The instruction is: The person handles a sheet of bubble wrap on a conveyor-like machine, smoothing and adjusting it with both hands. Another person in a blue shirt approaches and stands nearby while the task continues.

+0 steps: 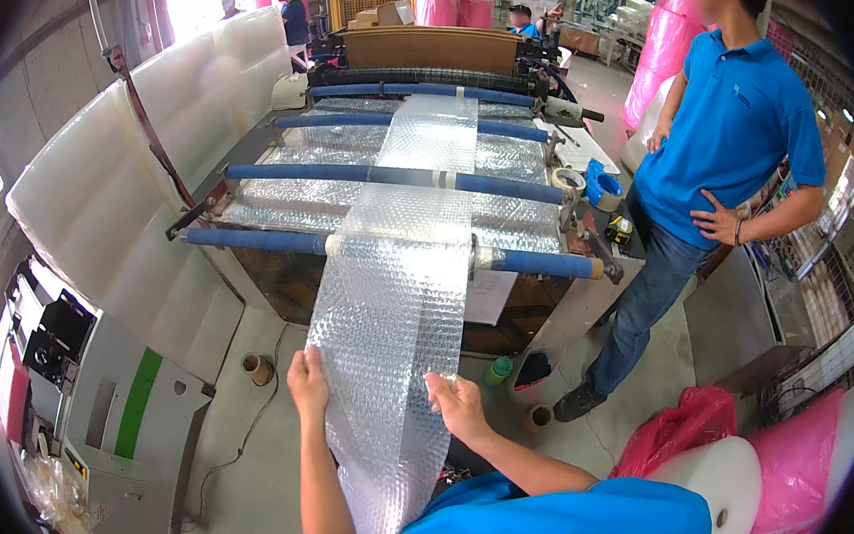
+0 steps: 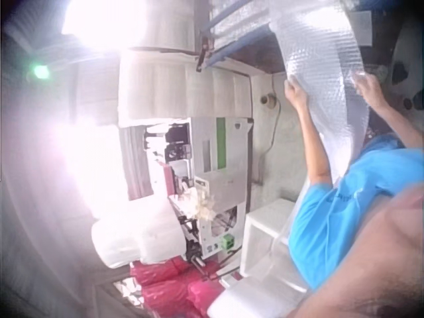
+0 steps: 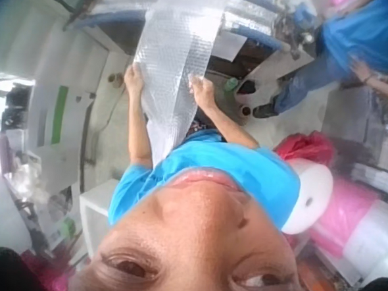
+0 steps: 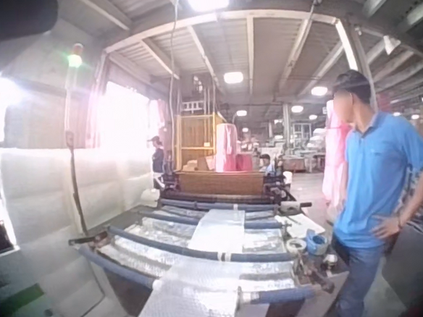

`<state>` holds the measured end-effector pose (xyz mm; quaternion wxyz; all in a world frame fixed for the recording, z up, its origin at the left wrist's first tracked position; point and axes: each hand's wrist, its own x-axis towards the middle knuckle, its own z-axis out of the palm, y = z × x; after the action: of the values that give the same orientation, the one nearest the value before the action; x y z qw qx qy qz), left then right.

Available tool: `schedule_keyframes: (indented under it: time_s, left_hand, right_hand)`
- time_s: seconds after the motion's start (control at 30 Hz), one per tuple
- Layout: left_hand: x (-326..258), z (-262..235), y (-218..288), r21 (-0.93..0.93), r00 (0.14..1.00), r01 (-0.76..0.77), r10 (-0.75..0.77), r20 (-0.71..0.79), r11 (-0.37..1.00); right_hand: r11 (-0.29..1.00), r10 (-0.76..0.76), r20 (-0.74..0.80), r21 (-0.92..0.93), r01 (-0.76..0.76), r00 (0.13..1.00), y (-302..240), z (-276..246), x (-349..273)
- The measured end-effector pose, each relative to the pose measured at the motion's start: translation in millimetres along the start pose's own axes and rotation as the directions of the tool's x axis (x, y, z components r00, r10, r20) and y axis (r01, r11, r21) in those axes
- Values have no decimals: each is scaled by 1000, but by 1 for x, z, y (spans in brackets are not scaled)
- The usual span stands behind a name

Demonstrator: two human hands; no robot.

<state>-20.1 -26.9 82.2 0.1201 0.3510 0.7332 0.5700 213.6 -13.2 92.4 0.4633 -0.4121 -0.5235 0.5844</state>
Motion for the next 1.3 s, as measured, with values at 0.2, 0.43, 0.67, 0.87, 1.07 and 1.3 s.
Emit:
schedule_keyframes:
  time_s: [0.2,0.43,0.67,0.87,1.07,1.3]
  left_hand:
    - [4,15,-27,197,986,34,-65,153,980]
    - [10,84,-61,513,999,-33,43,-7,858]
    - [10,99,-74,445,999,30,-10,-48,895]
    - [13,102,-80,446,996,-20,58,-73,895]
    - [7,99,-82,432,998,-17,41,-46,902]
    - [26,96,-68,358,996,-65,83,-37,932]
  right_hand:
    - [975,-41,-42,-219,31,998,44,-7,18]
    - [842,-102,-92,-538,37,991,126,-27,91]
    - [766,-137,-142,-642,14,980,141,-29,94]
    - [776,-218,-163,-627,70,962,145,-26,91]
    - [759,-177,-154,-650,35,972,143,-27,83]
    - [818,-245,-167,-565,111,955,125,-21,87]
